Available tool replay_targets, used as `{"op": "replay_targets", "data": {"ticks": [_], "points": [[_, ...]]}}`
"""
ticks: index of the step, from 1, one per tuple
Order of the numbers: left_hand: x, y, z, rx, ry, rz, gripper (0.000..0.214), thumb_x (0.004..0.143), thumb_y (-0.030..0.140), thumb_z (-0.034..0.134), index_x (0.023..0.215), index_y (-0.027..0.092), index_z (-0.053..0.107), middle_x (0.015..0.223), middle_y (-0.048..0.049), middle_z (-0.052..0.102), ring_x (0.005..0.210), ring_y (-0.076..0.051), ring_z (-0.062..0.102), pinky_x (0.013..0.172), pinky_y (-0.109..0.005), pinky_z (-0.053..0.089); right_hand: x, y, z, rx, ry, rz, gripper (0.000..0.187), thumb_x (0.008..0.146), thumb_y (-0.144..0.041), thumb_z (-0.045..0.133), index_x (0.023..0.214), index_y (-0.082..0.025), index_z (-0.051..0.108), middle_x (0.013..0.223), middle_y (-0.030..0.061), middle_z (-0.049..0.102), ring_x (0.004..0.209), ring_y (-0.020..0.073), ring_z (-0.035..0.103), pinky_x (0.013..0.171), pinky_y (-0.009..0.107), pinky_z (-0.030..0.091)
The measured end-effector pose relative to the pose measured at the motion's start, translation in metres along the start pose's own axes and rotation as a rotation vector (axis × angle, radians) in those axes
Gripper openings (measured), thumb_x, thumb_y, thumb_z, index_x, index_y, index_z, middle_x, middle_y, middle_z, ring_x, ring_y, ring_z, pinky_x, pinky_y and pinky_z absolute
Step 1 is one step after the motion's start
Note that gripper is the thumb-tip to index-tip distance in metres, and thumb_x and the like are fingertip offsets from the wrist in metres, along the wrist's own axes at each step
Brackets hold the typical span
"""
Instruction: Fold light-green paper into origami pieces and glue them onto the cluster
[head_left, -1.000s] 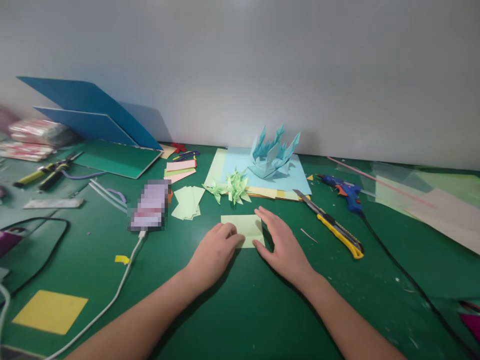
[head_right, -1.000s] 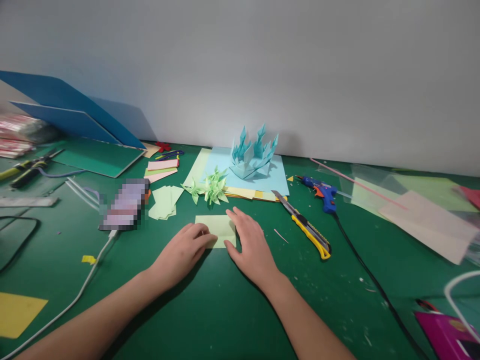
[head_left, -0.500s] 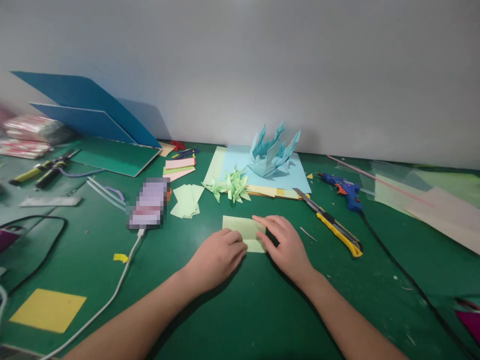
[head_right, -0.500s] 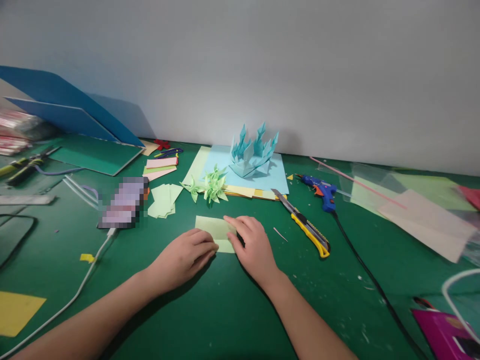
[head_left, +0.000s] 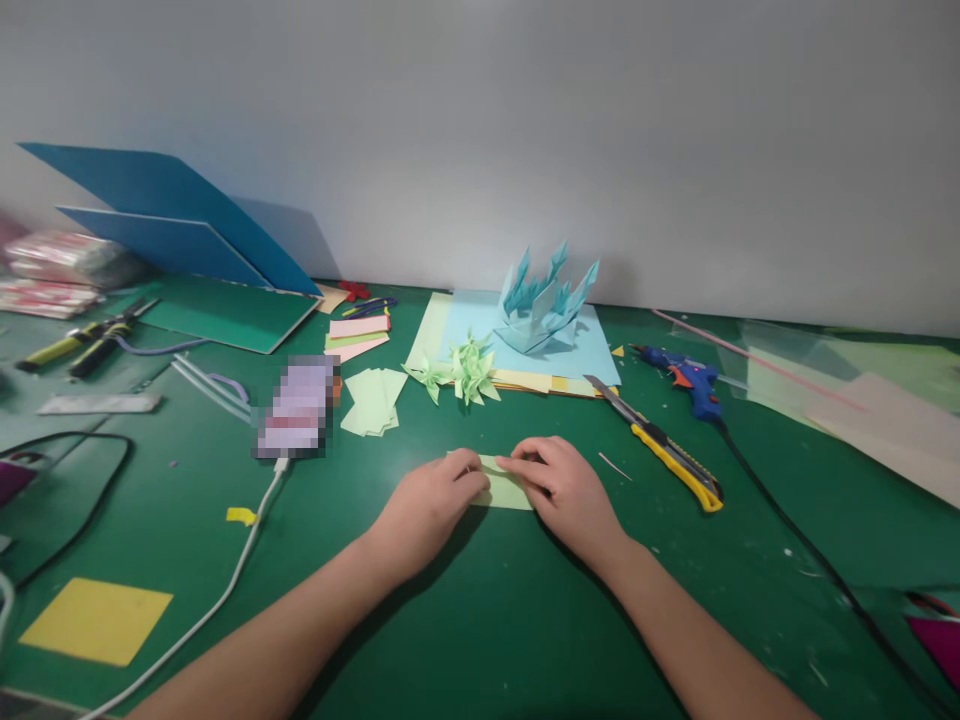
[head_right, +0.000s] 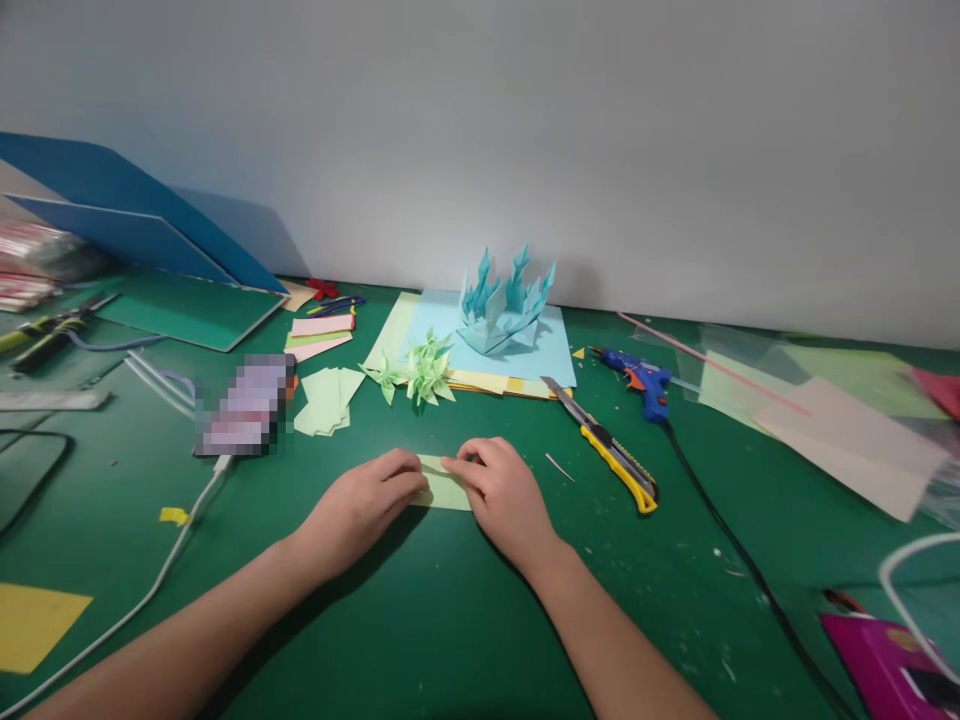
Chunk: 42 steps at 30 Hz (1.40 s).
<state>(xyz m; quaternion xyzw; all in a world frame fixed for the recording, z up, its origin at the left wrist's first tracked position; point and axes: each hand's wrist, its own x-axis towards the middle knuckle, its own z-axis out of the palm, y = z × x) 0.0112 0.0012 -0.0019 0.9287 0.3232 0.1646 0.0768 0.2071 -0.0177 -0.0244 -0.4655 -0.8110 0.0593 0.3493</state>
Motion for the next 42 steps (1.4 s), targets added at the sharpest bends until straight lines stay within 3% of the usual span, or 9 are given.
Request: {"op": "replay_targets", "data": {"ticks": [4, 7, 13, 21, 32, 42], "points": [[0.003, 0.003, -0.004, 0.085, 0.072, -0.033, 0.018, 0.086, 0.009, 0.045, 0.095, 0.016, 0.058, 0.097, -0.0082, 0.059, 0.088, -0.021, 0.055, 0.076, -0.036, 0.049, 0.000, -0.003, -0.003, -0.080, -0.052, -0.028, 0.028, 0.092, -0.016, 0.041, 0.099, -0.018, 0.069, 0.084, 0.0096, 0.062, 0.077, 0.0212, 0.050, 0.066, 0.034, 0.044], [0.004, 0.001, -0.007, 0.044, 0.055, -0.071, 0.015, 0.084, 0.010, 0.049, 0.095, 0.016, 0.057, 0.101, -0.0079, 0.060, 0.094, -0.022, 0.056, 0.079, -0.038, 0.050, -0.001, -0.003, -0.005, -0.099, -0.073, -0.064, 0.031, 0.094, -0.018, 0.038, 0.098, -0.020, 0.068, 0.082, 0.0085, 0.061, 0.075, 0.0198, 0.049, 0.065, 0.032, 0.043], [0.005, -0.001, -0.008, -0.048, -0.028, -0.094, 0.007, 0.085, 0.014, 0.054, 0.089, 0.015, 0.059, 0.096, -0.0066, 0.065, 0.088, -0.021, 0.059, 0.078, -0.036, 0.050, -0.001, 0.000, -0.009, -0.076, -0.109, -0.112, 0.027, 0.094, -0.018, 0.040, 0.097, -0.019, 0.067, 0.084, 0.0077, 0.062, 0.075, 0.0187, 0.051, 0.065, 0.030, 0.043], [0.004, -0.002, -0.006, -0.057, -0.016, -0.086, 0.011, 0.086, 0.016, 0.052, 0.090, 0.014, 0.062, 0.097, -0.0081, 0.065, 0.087, -0.021, 0.060, 0.077, -0.035, 0.051, 0.000, 0.000, -0.010, -0.041, -0.152, -0.169, 0.027, 0.094, -0.017, 0.039, 0.102, -0.018, 0.065, 0.099, 0.0101, 0.065, 0.088, 0.0211, 0.054, 0.073, 0.034, 0.047], [0.003, 0.003, -0.001, 0.024, -0.062, -0.026, 0.018, 0.090, 0.012, 0.042, 0.087, 0.014, 0.060, 0.092, -0.0071, 0.062, 0.087, -0.020, 0.056, 0.077, -0.034, 0.049, 0.000, 0.001, -0.010, -0.015, -0.171, -0.161, 0.029, 0.095, -0.017, 0.037, 0.102, -0.019, 0.065, 0.102, 0.0104, 0.066, 0.091, 0.0217, 0.056, 0.074, 0.036, 0.049], [0.001, 0.012, -0.002, 0.123, -0.105, -0.013, 0.016, 0.085, 0.004, 0.047, 0.088, 0.014, 0.059, 0.088, -0.0075, 0.061, 0.085, -0.021, 0.057, 0.076, -0.035, 0.051, 0.001, -0.007, -0.013, -0.095, -0.195, -0.138, 0.027, 0.090, -0.012, 0.040, 0.100, -0.016, 0.064, 0.100, 0.0098, 0.065, 0.091, 0.0231, 0.053, 0.076, 0.038, 0.045]]}}
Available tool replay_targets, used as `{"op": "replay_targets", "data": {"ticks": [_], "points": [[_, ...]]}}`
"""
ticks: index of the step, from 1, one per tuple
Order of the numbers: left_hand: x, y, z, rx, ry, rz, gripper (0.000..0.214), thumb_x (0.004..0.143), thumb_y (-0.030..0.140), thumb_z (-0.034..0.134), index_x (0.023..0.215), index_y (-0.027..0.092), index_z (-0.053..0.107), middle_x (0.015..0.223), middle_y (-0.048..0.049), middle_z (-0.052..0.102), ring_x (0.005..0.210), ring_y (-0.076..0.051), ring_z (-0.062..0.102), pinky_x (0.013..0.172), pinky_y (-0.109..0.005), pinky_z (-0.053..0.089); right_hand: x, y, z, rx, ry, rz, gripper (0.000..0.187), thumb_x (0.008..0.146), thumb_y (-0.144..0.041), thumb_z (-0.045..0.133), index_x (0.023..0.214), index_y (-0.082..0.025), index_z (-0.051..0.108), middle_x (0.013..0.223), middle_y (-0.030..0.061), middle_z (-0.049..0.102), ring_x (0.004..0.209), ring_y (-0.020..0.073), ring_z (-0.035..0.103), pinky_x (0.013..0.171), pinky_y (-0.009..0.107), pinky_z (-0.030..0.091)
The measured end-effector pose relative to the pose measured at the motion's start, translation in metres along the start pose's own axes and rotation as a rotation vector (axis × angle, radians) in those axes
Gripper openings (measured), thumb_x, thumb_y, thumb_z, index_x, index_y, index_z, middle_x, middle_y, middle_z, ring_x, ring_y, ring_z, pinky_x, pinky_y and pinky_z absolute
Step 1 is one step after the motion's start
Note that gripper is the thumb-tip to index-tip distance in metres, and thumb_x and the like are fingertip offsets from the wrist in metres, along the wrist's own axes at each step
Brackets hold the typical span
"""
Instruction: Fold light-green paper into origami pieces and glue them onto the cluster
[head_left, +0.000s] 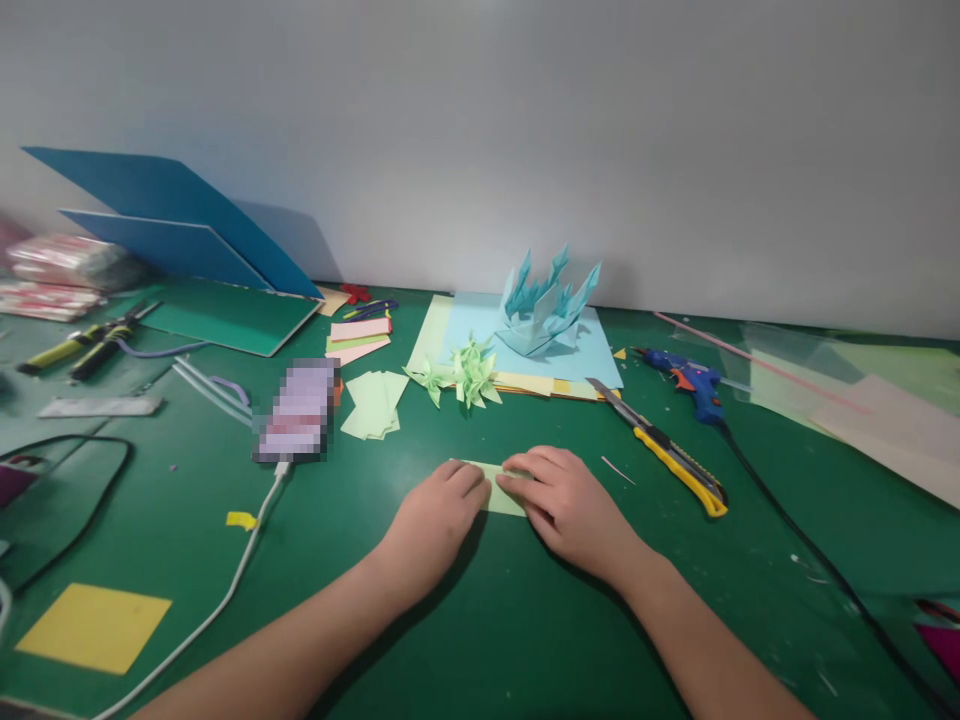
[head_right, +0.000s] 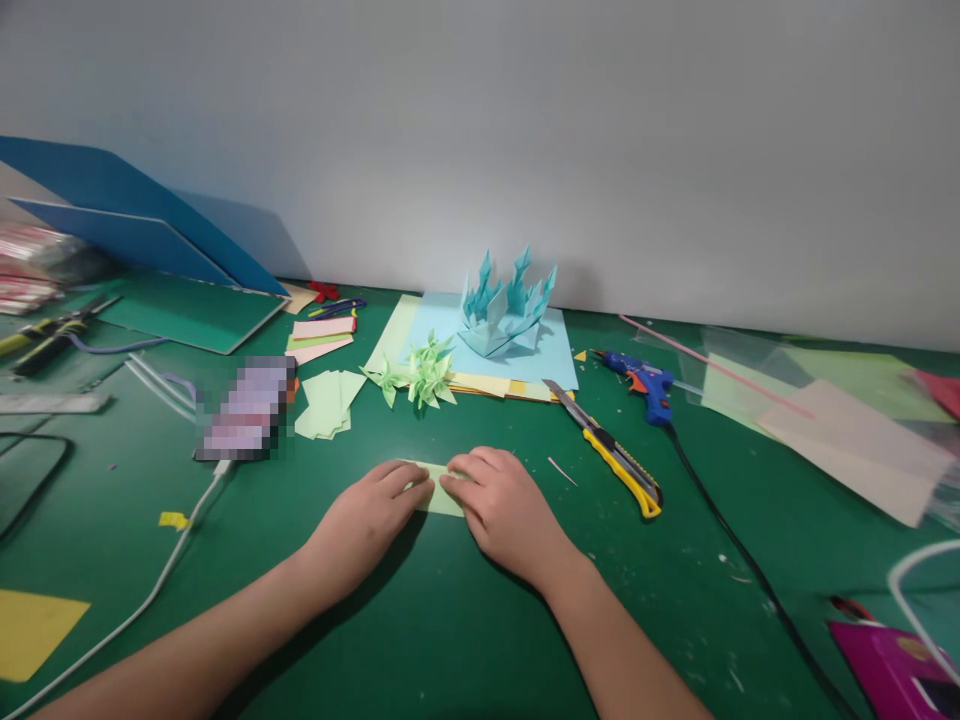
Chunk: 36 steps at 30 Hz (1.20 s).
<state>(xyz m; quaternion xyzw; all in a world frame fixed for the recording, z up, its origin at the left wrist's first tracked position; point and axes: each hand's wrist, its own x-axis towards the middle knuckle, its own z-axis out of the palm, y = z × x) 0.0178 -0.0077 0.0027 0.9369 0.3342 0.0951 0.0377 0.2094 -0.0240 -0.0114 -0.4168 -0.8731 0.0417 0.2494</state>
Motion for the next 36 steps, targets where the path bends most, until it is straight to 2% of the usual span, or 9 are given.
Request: {"op": "replay_targets", "data": {"ticks": [3, 7, 12, 16, 22, 25, 30, 36], "points": [[0.000, 0.001, 0.002, 0.000, 0.000, -0.005, 0.016, 0.085, 0.004, 0.047, 0.088, 0.015, 0.059, 0.088, -0.0066, 0.061, 0.085, -0.020, 0.057, 0.077, -0.034, 0.051, 0.004, -0.011, 0.003, -0.077, 0.002, 0.041, 0.026, 0.091, -0.016, 0.039, 0.099, -0.016, 0.064, 0.095, 0.0110, 0.065, 0.086, 0.0236, 0.053, 0.072, 0.038, 0.043], [-0.001, 0.001, 0.006, -0.013, 0.020, -0.080, 0.016, 0.087, 0.007, 0.045, 0.089, 0.017, 0.058, 0.094, -0.0056, 0.059, 0.082, -0.018, 0.056, 0.071, -0.033, 0.052, 0.007, -0.022, 0.007, -0.160, 0.046, 0.113, 0.030, 0.093, -0.017, 0.035, 0.096, -0.016, 0.064, 0.088, 0.0103, 0.062, 0.078, 0.0221, 0.051, 0.066, 0.035, 0.038], [-0.002, 0.001, 0.006, -0.036, 0.010, -0.115, 0.016, 0.087, 0.009, 0.046, 0.089, 0.018, 0.059, 0.101, -0.0058, 0.059, 0.087, -0.019, 0.055, 0.071, -0.032, 0.051, 0.001, -0.013, -0.005, -0.223, 0.080, 0.216, 0.028, 0.087, -0.017, 0.043, 0.074, -0.018, 0.069, 0.069, 0.0065, 0.056, 0.069, 0.0206, 0.045, 0.059, 0.034, 0.031], [-0.001, 0.001, 0.004, -0.042, -0.020, -0.141, 0.016, 0.087, 0.009, 0.047, 0.090, 0.018, 0.060, 0.104, -0.0064, 0.059, 0.088, -0.020, 0.055, 0.069, -0.031, 0.050, -0.003, -0.005, -0.011, -0.212, 0.095, 0.246, 0.024, 0.081, -0.017, 0.049, 0.071, -0.019, 0.071, 0.065, 0.0055, 0.054, 0.067, 0.0197, 0.044, 0.058, 0.033, 0.030], [0.000, 0.000, 0.003, -0.061, -0.012, -0.163, 0.017, 0.088, 0.011, 0.047, 0.088, 0.018, 0.062, 0.102, -0.0057, 0.060, 0.088, -0.020, 0.054, 0.071, -0.032, 0.049, -0.004, -0.004, -0.001, -0.145, 0.169, 0.268, 0.027, 0.083, -0.015, 0.045, 0.070, -0.017, 0.068, 0.068, 0.0064, 0.057, 0.068, 0.0199, 0.046, 0.061, 0.033, 0.035], [0.003, -0.001, 0.004, -0.049, -0.008, -0.143, 0.017, 0.089, 0.013, 0.046, 0.092, 0.018, 0.062, 0.099, -0.0059, 0.061, 0.087, -0.020, 0.054, 0.073, -0.032, 0.048, -0.003, -0.006, 0.006, -0.122, 0.163, 0.253, 0.024, 0.086, -0.017, 0.045, 0.080, -0.016, 0.069, 0.073, 0.0073, 0.059, 0.071, 0.0209, 0.048, 0.063, 0.034, 0.038], [0.007, -0.001, 0.004, 0.038, 0.018, -0.111, 0.020, 0.089, 0.015, 0.047, 0.105, 0.017, 0.059, 0.099, -0.0067, 0.061, 0.084, -0.020, 0.054, 0.075, -0.034, 0.047, 0.001, -0.013, 0.014, -0.064, 0.062, 0.251, 0.028, 0.088, -0.019, 0.046, 0.108, -0.013, 0.064, 0.089, 0.0108, 0.059, 0.080, 0.0236, 0.050, 0.069, 0.036, 0.043], [0.004, 0.001, -0.001, 0.191, 0.085, -0.220, 0.022, 0.082, 0.023, 0.059, 0.104, 0.019, 0.062, 0.097, -0.0061, 0.064, 0.088, -0.024, 0.054, 0.076, -0.037, 0.043, 0.002, -0.013, 0.015, -0.032, 0.037, 0.283, 0.029, 0.087, -0.020, 0.047, 0.113, -0.016, 0.061, 0.096, 0.0107, 0.057, 0.087, 0.0241, 0.050, 0.077, 0.039, 0.045]]}}
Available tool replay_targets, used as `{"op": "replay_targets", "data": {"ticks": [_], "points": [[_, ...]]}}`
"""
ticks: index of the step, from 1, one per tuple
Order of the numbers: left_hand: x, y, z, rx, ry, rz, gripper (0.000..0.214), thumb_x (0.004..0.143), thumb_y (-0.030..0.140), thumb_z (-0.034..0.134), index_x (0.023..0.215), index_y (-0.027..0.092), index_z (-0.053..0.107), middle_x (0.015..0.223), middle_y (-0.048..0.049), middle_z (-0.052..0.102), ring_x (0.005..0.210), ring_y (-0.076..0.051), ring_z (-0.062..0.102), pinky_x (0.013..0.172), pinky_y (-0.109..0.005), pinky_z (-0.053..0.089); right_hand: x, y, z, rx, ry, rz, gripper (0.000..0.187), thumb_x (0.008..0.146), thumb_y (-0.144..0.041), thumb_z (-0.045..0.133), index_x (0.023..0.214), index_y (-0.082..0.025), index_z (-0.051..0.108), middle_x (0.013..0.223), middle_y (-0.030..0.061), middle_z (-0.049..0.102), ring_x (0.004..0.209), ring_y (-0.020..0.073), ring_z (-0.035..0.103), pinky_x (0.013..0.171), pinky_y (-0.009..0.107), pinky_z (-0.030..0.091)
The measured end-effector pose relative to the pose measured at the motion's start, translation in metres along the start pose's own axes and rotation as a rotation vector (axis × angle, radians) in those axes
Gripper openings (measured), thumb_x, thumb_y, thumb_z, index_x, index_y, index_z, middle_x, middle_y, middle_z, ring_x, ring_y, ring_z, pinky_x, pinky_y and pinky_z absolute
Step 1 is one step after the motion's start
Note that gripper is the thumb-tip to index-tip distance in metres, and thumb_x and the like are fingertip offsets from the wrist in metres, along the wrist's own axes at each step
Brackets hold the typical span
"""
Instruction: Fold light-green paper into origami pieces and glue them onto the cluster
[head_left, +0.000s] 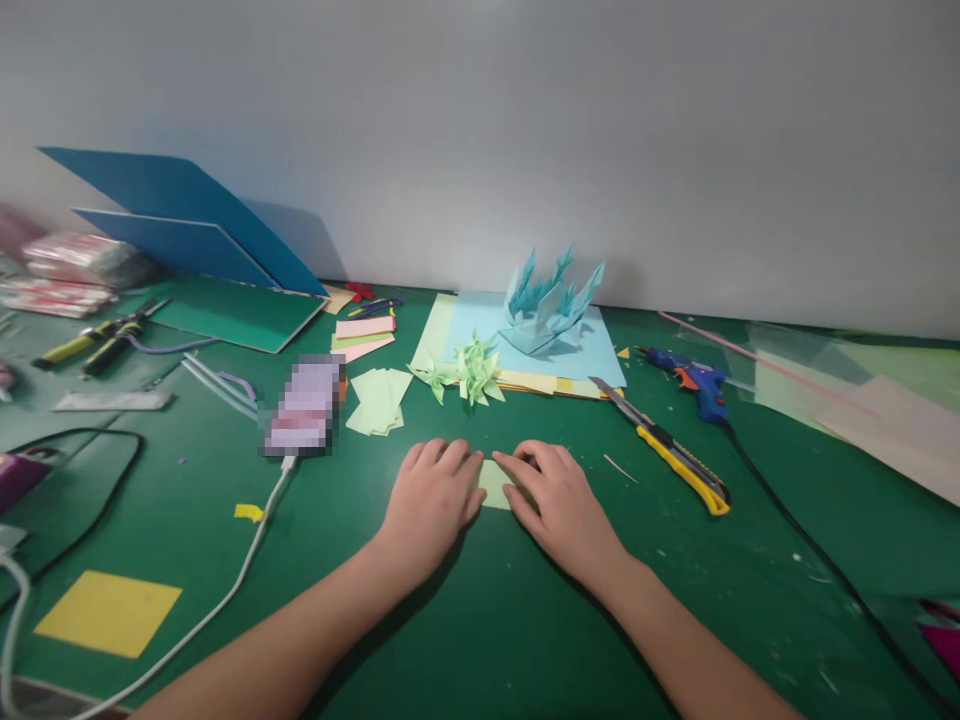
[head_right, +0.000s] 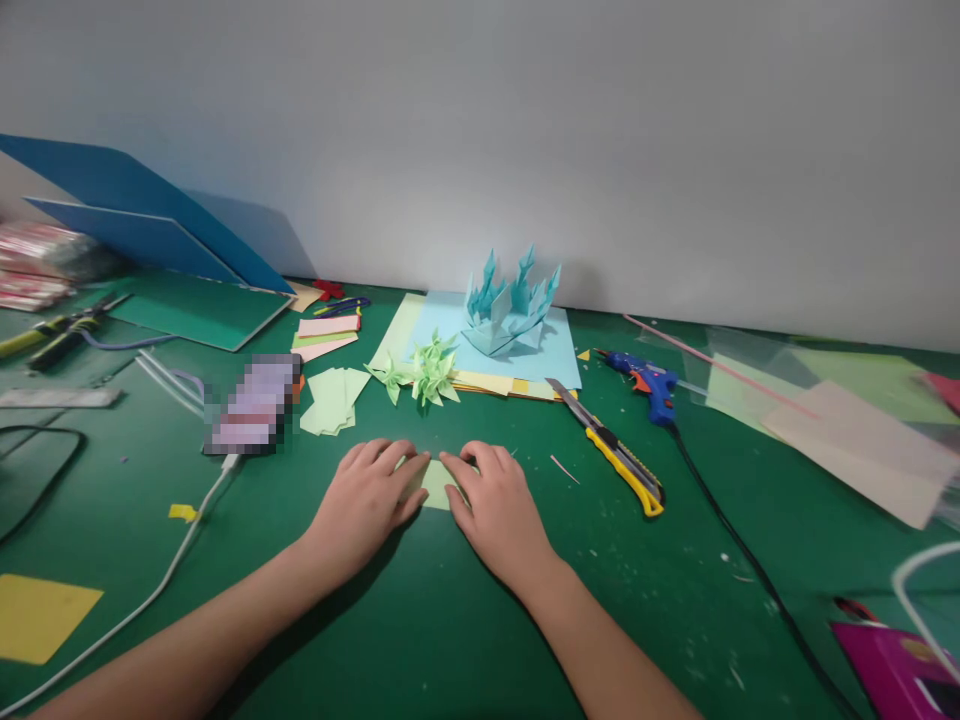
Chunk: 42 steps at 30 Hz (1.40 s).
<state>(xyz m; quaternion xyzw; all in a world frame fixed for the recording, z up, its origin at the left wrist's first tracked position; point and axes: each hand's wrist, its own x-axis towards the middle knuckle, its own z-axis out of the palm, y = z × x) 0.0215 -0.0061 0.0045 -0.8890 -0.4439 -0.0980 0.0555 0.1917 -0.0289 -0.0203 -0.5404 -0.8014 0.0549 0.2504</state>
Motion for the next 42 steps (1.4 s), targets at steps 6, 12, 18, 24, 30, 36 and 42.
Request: {"op": "replay_targets", "data": {"ticks": [6, 12, 18, 24, 30, 36, 42], "points": [[-0.003, 0.003, -0.003, 0.096, 0.110, -0.010, 0.019, 0.078, 0.024, 0.062, 0.095, 0.016, 0.067, 0.091, -0.0079, 0.067, 0.085, -0.025, 0.056, 0.081, -0.040, 0.041, 0.001, 0.003, -0.001, -0.008, 0.003, -0.028, 0.029, 0.087, -0.019, 0.049, 0.112, -0.016, 0.063, 0.097, 0.0113, 0.058, 0.088, 0.0244, 0.051, 0.076, 0.039, 0.046], [-0.007, 0.004, 0.000, 0.127, 0.166, -0.019, 0.021, 0.079, 0.026, 0.061, 0.091, 0.011, 0.069, 0.115, -0.0149, 0.064, 0.093, -0.028, 0.057, 0.091, -0.043, 0.037, 0.001, 0.003, 0.000, -0.040, 0.016, -0.023, 0.027, 0.085, -0.019, 0.052, 0.110, -0.016, 0.064, 0.094, 0.0108, 0.059, 0.086, 0.0246, 0.052, 0.073, 0.038, 0.044], [-0.007, 0.003, 0.000, 0.088, 0.156, -0.061, 0.021, 0.080, 0.029, 0.059, 0.090, 0.013, 0.067, 0.121, -0.0157, 0.061, 0.099, -0.030, 0.057, 0.096, -0.047, 0.032, 0.001, 0.002, -0.002, -0.054, 0.003, 0.001, 0.028, 0.084, -0.021, 0.054, 0.111, -0.019, 0.064, 0.091, 0.0092, 0.058, 0.084, 0.0238, 0.051, 0.071, 0.036, 0.042], [-0.006, -0.002, -0.001, 0.034, 0.089, -0.054, 0.015, 0.081, 0.029, 0.058, 0.086, 0.016, 0.065, 0.113, -0.0122, 0.062, 0.100, -0.028, 0.056, 0.096, -0.047, 0.033, 0.001, 0.000, -0.004, -0.073, 0.001, -0.027, 0.031, 0.087, -0.020, 0.051, 0.113, -0.029, 0.064, 0.095, 0.0086, 0.058, 0.086, 0.0239, 0.050, 0.072, 0.037, 0.040], [-0.006, -0.009, 0.000, 0.079, 0.095, -0.158, 0.045, 0.075, 0.052, 0.059, 0.089, 0.010, 0.063, 0.110, -0.0215, 0.059, 0.102, -0.036, 0.052, 0.099, -0.055, 0.025, 0.000, 0.000, -0.003, -0.010, -0.014, -0.005, 0.029, 0.086, -0.017, 0.050, 0.110, -0.022, 0.064, 0.096, 0.0095, 0.058, 0.089, 0.0243, 0.051, 0.074, 0.038, 0.040], [-0.004, -0.015, 0.004, -0.217, 0.034, -0.147, 0.027, 0.074, 0.037, 0.063, 0.090, 0.016, 0.056, 0.109, -0.0129, 0.059, 0.103, -0.030, 0.051, 0.095, -0.051, 0.031, 0.000, 0.003, -0.002, 0.145, -0.008, 0.071, 0.033, 0.082, -0.018, 0.053, 0.114, -0.017, 0.059, 0.093, 0.0086, 0.057, 0.091, 0.0241, 0.051, 0.079, 0.040, 0.041], [0.004, -0.019, 0.002, -0.721, -0.064, -0.286, 0.010, 0.073, 0.020, 0.057, 0.082, 0.020, 0.051, 0.083, -0.0011, 0.059, 0.079, -0.018, 0.054, 0.072, -0.032, 0.041, 0.000, 0.004, -0.007, 0.303, -0.018, 0.055, 0.018, 0.085, -0.022, 0.052, 0.098, -0.020, 0.064, 0.083, 0.0049, 0.062, 0.080, 0.0203, 0.055, 0.072, 0.035, 0.041]]}}
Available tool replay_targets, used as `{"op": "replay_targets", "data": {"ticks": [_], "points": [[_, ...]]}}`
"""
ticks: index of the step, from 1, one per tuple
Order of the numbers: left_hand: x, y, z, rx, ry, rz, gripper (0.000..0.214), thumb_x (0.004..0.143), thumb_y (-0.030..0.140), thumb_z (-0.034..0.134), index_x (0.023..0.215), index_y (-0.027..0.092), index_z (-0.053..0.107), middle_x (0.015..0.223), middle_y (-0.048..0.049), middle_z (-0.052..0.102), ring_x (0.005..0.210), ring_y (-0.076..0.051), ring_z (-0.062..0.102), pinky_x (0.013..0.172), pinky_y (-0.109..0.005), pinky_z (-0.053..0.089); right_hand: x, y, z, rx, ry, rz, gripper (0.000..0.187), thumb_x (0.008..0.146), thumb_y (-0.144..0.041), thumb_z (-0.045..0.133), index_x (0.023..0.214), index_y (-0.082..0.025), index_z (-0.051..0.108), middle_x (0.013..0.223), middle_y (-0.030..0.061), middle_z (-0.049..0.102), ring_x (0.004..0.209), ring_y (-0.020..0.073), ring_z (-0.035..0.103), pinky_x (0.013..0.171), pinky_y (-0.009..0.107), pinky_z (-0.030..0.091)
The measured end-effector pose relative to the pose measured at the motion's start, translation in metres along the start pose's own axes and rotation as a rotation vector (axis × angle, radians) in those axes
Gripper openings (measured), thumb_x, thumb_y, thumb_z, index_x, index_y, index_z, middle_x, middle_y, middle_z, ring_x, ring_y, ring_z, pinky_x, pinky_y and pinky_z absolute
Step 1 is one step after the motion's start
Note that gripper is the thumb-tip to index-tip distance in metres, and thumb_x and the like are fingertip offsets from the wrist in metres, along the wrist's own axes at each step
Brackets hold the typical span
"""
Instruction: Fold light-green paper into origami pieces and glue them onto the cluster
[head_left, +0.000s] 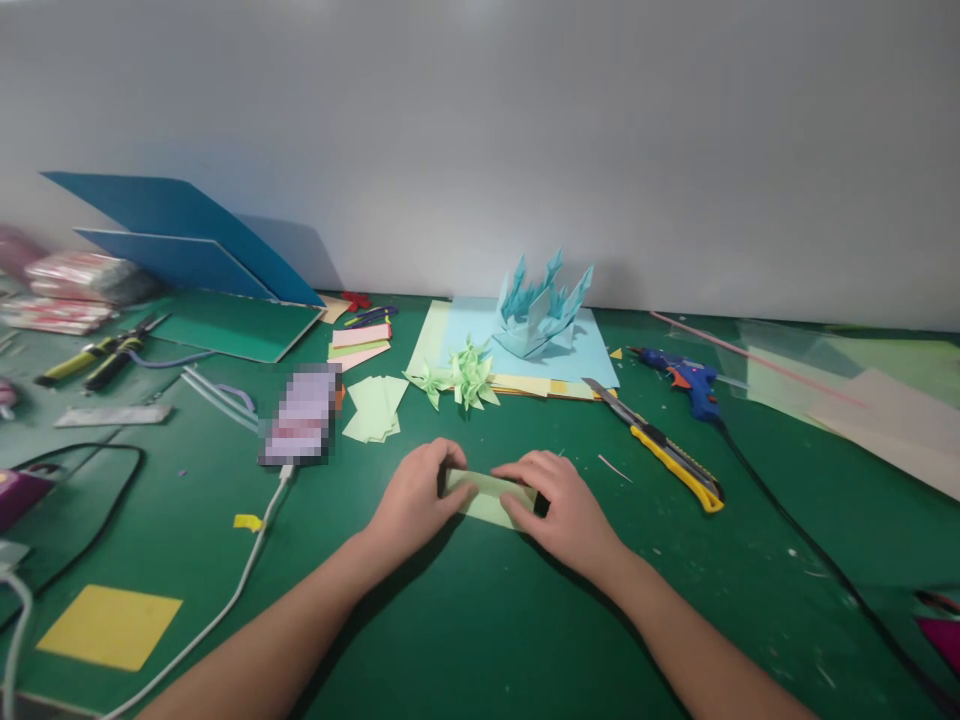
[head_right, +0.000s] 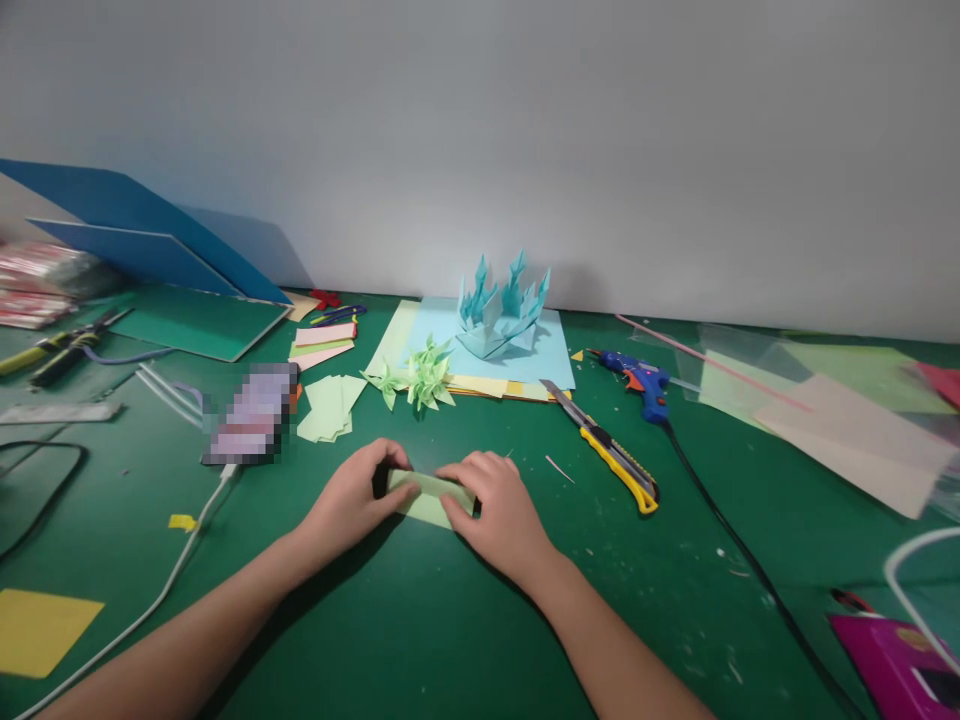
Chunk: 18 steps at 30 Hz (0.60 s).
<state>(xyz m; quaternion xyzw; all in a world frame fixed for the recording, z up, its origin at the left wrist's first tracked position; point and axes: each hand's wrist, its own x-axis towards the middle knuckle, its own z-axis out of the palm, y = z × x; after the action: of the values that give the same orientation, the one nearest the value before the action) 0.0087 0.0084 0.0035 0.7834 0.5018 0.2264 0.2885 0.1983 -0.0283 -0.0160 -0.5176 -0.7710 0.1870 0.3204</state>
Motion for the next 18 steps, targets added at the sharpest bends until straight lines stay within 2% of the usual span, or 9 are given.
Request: {"op": "replay_targets", "data": {"ticks": [4, 8, 11, 14, 18], "points": [[0.002, 0.005, 0.000, -0.426, 0.028, -0.139, 0.013, 0.073, 0.029, 0.058, 0.082, 0.019, 0.056, 0.067, 0.0033, 0.053, 0.059, -0.012, 0.047, 0.055, -0.023, 0.036, 0.000, -0.002, 0.000, 0.100, -0.003, -0.042, 0.023, 0.090, -0.026, 0.046, 0.078, -0.019, 0.063, 0.070, 0.0027, 0.064, 0.068, 0.0163, 0.055, 0.064, 0.030, 0.041], [0.002, 0.011, -0.001, -0.744, 0.072, -0.298, 0.023, 0.064, 0.037, 0.069, 0.070, 0.017, 0.061, 0.064, 0.0024, 0.057, 0.058, -0.011, 0.049, 0.055, -0.022, 0.037, -0.001, -0.010, 0.005, 0.123, -0.027, -0.069, 0.033, 0.091, -0.031, 0.044, 0.063, -0.019, 0.056, 0.059, 0.0006, 0.057, 0.060, 0.0145, 0.051, 0.058, 0.027, 0.039], [0.002, 0.015, -0.001, -0.899, 0.102, -0.418, 0.028, 0.056, 0.038, 0.076, 0.067, 0.015, 0.064, 0.063, 0.0018, 0.061, 0.056, -0.010, 0.050, 0.055, -0.022, 0.039, -0.001, -0.017, 0.008, 0.158, -0.053, -0.108, 0.045, 0.093, -0.034, 0.040, 0.050, -0.019, 0.042, 0.050, -0.0026, 0.043, 0.052, 0.0120, 0.043, 0.053, 0.025, 0.034], [0.001, 0.016, 0.000, -1.025, 0.089, -0.487, 0.033, 0.052, 0.039, 0.080, 0.070, 0.014, 0.067, 0.063, 0.0002, 0.064, 0.054, -0.010, 0.052, 0.054, -0.022, 0.041, -0.002, -0.021, 0.009, 0.197, -0.055, -0.141, 0.049, 0.094, -0.036, 0.036, 0.048, -0.020, 0.033, 0.048, -0.0043, 0.034, 0.049, 0.0109, 0.037, 0.051, 0.025, 0.031], [0.001, 0.015, 0.000, -1.038, 0.050, -0.503, 0.034, 0.050, 0.038, 0.082, 0.070, 0.014, 0.069, 0.061, -0.0005, 0.066, 0.052, -0.009, 0.054, 0.052, -0.021, 0.042, -0.003, -0.022, 0.006, 0.238, -0.068, -0.187, 0.048, 0.095, -0.037, 0.032, 0.051, -0.019, 0.040, 0.049, -0.0031, 0.041, 0.051, 0.0117, 0.040, 0.054, 0.025, 0.033]]}}
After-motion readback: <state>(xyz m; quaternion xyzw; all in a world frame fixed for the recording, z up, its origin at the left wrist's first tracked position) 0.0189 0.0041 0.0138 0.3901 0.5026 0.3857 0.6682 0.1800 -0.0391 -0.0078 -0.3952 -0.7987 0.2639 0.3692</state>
